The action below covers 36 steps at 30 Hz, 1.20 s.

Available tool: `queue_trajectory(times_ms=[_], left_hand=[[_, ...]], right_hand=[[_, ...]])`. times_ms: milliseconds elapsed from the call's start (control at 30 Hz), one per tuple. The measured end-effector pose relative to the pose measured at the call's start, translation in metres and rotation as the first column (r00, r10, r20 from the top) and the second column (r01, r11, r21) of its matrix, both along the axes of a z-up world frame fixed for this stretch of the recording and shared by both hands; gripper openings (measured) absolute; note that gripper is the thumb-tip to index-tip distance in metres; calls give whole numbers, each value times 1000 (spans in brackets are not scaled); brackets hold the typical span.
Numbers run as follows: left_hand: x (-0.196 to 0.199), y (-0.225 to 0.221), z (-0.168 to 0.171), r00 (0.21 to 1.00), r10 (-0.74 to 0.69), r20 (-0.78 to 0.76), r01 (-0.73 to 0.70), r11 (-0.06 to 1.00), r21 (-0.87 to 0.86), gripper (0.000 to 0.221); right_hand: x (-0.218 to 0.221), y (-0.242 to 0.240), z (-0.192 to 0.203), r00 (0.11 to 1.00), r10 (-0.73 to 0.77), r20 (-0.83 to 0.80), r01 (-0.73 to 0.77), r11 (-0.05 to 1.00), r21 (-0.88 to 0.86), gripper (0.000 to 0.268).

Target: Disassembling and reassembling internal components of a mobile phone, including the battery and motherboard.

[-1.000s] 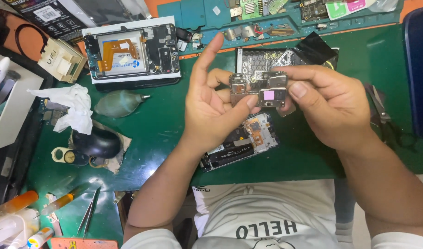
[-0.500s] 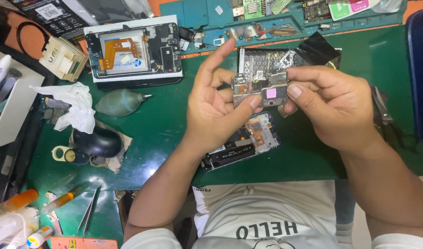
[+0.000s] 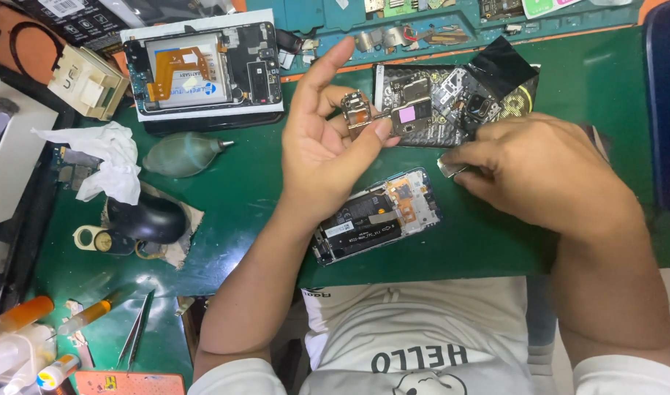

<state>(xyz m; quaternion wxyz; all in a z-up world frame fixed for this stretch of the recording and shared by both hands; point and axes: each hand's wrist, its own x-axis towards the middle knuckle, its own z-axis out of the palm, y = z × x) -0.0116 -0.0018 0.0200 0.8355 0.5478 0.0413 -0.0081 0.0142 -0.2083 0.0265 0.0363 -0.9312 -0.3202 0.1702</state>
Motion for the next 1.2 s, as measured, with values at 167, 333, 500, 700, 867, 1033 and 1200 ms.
queue_trajectory(times_ms=[167, 333, 500, 700, 867, 1033, 1200], left_hand=[[2, 1, 0, 1000, -10, -5, 10, 1000, 14, 60], [1, 0, -1, 1000, -15, -9, 16, 1000, 5, 61], [2, 0, -3, 1000, -6, 1, 6, 1000, 7, 60], [2, 1, -5, 1000, -6, 18, 6, 1000, -3, 59], [2, 5, -4, 1000, -17, -7, 17, 1000, -19, 58], [5, 6, -4, 999, -34, 24, 34, 999, 3, 56], [2, 7, -5, 997, -48, 55, 46, 998, 41, 56]], right_hand=[[0, 1, -1, 1000, -21, -19, 22, 999, 33, 23], [-1, 2, -1, 999, -14, -41, 17, 998, 64, 22], [-5, 1, -5, 998, 29, 58, -32, 998, 61, 14], [-5, -1, 2, 998, -2, -65, 8, 996, 84, 38], [-17, -5, 15, 996, -74, -41, 65, 979, -195, 37], [-38, -10, 11, 995, -87, 42, 96, 932, -350, 38], [-57, -21, -3, 982, -113, 152, 114, 993, -1, 18]])
